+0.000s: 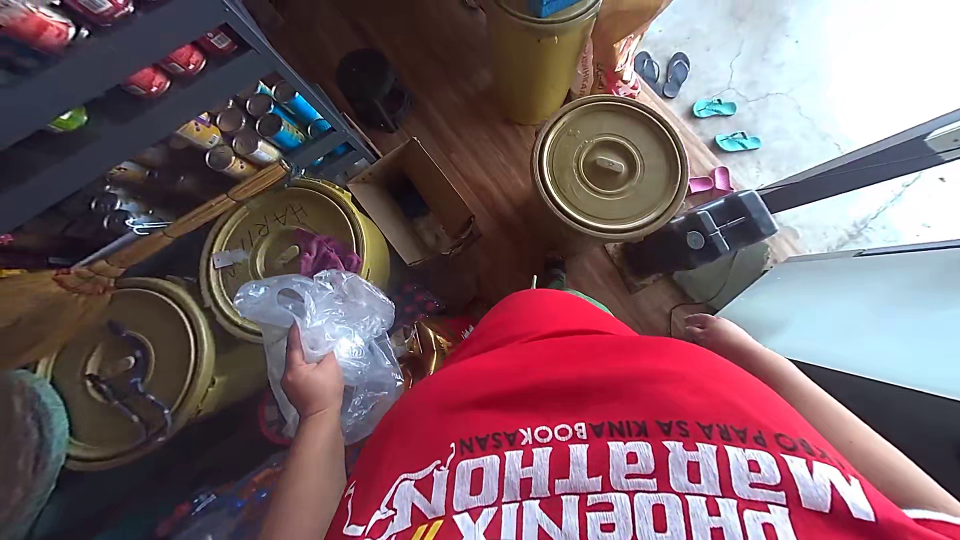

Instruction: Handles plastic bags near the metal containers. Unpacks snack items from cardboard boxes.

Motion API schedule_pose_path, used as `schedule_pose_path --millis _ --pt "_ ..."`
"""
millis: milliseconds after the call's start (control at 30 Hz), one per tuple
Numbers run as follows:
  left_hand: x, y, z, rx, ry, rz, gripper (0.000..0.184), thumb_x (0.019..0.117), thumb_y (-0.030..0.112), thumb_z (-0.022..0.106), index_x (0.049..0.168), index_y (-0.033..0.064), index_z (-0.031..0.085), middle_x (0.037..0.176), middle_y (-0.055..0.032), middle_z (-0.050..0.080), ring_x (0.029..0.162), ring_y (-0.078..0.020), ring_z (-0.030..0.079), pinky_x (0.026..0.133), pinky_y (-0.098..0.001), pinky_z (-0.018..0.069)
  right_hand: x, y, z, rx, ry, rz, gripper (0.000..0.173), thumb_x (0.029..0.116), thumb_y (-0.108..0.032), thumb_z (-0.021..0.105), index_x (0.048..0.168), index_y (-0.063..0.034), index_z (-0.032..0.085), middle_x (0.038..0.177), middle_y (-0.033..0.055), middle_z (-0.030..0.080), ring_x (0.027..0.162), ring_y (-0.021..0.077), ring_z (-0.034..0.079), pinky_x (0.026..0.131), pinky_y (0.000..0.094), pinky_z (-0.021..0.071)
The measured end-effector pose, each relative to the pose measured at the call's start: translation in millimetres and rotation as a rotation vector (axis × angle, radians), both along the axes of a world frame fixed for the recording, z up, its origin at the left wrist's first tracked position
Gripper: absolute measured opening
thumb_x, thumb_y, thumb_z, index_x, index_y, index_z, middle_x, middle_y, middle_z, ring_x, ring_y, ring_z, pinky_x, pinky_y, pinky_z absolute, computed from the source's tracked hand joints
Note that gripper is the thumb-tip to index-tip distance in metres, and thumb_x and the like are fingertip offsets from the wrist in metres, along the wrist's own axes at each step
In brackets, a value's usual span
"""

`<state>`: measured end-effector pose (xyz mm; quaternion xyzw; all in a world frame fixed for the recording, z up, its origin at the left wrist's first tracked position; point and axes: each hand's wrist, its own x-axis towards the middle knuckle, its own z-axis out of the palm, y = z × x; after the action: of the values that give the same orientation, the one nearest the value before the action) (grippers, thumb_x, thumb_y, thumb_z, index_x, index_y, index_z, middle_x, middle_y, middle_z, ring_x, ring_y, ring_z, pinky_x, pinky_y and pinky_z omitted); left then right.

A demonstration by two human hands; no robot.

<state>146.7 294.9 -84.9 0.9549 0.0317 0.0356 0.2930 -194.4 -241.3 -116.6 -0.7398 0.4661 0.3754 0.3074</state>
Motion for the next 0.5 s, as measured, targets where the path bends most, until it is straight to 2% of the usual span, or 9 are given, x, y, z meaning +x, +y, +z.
schedule_pose_path --millis 233,400,500 --pt "-6.4 -12.0 -2.6 -0.019 0.010 0.151 0.063 0.0928 0.000 0.058 0.153 -0.0027 0.042 0.151 -0.0220 0.052 0.142 -0.0273 0.051 0.119 -0.0385 0.0357 42.5 -44.3 -31.0 -0.005 0.038 0.150 0.043 0.1077 -0.028 0.051 0.142 -0.0034 0.059 0.143 0.0249 0.058 0.138 0.0414 0.052 0.115 0.0623 0.0366" --pt "-9.6 -43.6 10.5 -0.007 0.077 0.212 0.062 0.0966 0.003 0.058 0.155 -0.0050 0.037 0.151 -0.0274 0.050 0.142 -0.0345 0.049 0.120 -0.0437 0.0337 103.1 -76.4 -18.5 0.014 0.040 0.198 0.043 0.1086 -0.028 0.049 0.142 -0.0031 0.058 0.142 0.0258 0.058 0.137 0.0419 0.051 0.114 0.0628 0.0371" --pt "-3.0 -71.8 14.5 -0.006 0.096 0.211 0.062 0.0969 0.002 0.057 0.155 -0.0062 0.036 0.152 -0.0283 0.048 0.144 -0.0354 0.047 0.121 -0.0427 0.0323 137.4 -106.8 -29.6 0.014 0.030 0.202 0.043 0.1078 -0.028 0.050 0.143 -0.0050 0.058 0.142 0.0235 0.059 0.138 0.0401 0.052 0.114 0.0617 0.0378"
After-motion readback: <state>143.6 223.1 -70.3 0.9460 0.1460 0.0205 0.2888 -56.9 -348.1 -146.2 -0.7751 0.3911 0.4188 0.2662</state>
